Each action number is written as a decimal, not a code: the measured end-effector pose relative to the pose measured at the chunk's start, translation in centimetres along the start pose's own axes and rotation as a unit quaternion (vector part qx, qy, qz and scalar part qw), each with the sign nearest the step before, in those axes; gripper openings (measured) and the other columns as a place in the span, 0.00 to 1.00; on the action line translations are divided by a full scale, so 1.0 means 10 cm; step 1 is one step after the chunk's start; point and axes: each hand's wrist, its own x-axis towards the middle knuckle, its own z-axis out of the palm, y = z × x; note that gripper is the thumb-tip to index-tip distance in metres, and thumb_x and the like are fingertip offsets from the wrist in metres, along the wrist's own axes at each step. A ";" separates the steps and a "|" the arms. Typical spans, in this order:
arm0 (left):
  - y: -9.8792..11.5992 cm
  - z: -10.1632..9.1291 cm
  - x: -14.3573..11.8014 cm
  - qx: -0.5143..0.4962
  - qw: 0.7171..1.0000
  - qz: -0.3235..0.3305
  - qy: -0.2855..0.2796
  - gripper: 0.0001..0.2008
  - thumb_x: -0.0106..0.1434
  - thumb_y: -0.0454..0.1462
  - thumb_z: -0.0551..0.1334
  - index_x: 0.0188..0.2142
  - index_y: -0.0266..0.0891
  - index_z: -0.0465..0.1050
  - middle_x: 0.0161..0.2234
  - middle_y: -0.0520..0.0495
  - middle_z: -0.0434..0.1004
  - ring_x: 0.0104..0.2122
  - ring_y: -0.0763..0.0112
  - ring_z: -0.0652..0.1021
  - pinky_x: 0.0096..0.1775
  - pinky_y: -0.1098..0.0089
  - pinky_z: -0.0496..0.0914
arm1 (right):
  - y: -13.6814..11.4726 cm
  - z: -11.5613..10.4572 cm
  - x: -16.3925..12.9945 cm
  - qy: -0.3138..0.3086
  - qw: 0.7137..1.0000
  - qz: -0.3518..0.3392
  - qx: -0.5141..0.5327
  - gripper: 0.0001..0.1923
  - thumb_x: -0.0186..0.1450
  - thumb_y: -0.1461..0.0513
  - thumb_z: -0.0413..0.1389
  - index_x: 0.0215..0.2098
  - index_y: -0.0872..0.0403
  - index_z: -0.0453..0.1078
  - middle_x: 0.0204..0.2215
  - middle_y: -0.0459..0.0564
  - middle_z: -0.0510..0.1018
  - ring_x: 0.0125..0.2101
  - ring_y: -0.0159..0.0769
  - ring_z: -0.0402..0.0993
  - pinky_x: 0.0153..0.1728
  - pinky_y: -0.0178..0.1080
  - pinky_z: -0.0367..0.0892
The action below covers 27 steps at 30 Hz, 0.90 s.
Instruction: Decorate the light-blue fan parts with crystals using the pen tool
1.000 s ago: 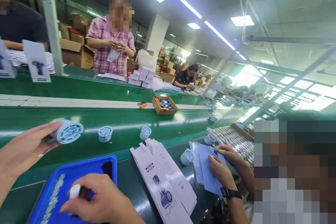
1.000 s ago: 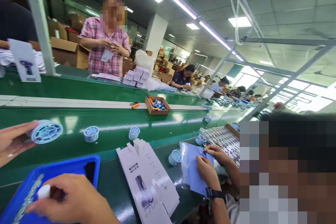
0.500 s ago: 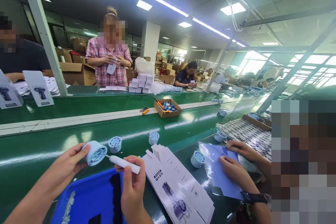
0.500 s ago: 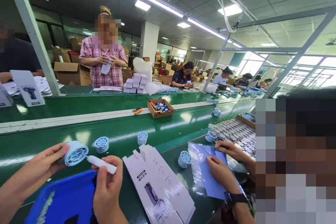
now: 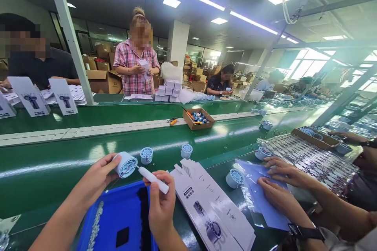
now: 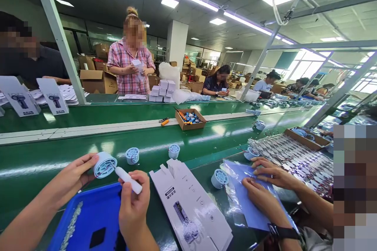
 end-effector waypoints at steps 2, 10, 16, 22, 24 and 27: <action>0.00 0.00 0.00 -0.004 1.000 -0.001 -0.006 0.20 0.48 0.47 0.71 0.38 0.40 0.76 0.35 0.47 0.76 0.33 0.71 0.73 0.33 0.74 0.73 | 0.00 0.00 -0.01 0.001 1.000 -0.003 -0.003 0.06 0.70 0.60 0.49 0.45 0.47 0.63 0.41 0.46 0.65 0.39 0.33 0.75 0.42 0.43 0.72; -0.02 0.02 -0.01 0.014 1.000 0.000 -0.008 0.19 0.49 0.48 0.70 0.37 0.40 0.76 0.35 0.47 0.76 0.34 0.71 0.72 0.31 0.76 0.72 | 0.00 0.01 -0.01 -0.002 1.000 0.000 -0.002 0.05 0.70 0.60 0.49 0.45 0.46 0.63 0.41 0.45 0.65 0.38 0.32 0.74 0.42 0.42 0.72; 0.01 0.04 -0.01 0.027 1.000 -0.007 0.011 0.24 0.45 0.49 0.72 0.38 0.40 0.76 0.37 0.47 0.77 0.34 0.70 0.74 0.32 0.76 0.73 | -0.01 0.03 0.02 0.004 1.000 -0.006 -0.004 0.05 0.70 0.59 0.49 0.44 0.46 0.63 0.40 0.45 0.65 0.37 0.31 0.74 0.40 0.40 0.72; 0.09 0.07 -0.02 0.029 0.997 -0.042 0.059 0.31 0.32 0.48 0.76 0.36 0.40 0.75 0.40 0.49 0.78 0.38 0.64 0.76 0.31 0.75 0.74 | -0.07 -0.02 0.07 0.032 0.996 0.075 0.023 0.08 0.67 0.55 0.53 0.41 0.50 0.65 0.40 0.47 0.68 0.36 0.34 0.74 0.38 0.43 0.72; 0.10 0.05 0.02 0.029 0.995 -0.055 0.079 0.32 0.26 0.47 0.76 0.33 0.40 0.75 0.37 0.49 0.78 0.40 0.61 0.75 0.30 0.76 0.74 | -0.21 -0.17 0.15 0.059 0.980 0.187 0.043 0.11 0.66 0.55 0.55 0.43 0.53 0.67 0.41 0.49 0.71 0.37 0.36 0.74 0.37 0.43 0.73; 0.03 0.16 0.05 0.054 0.987 -0.010 0.151 0.25 0.33 0.50 0.72 0.31 0.43 0.72 0.35 0.50 0.78 0.44 0.60 0.74 0.28 0.78 0.73 | -0.50 -0.60 0.32 0.117 0.955 0.264 0.063 0.15 0.67 0.56 0.55 0.50 0.55 0.67 0.47 0.52 0.72 0.41 0.38 0.73 0.40 0.44 0.72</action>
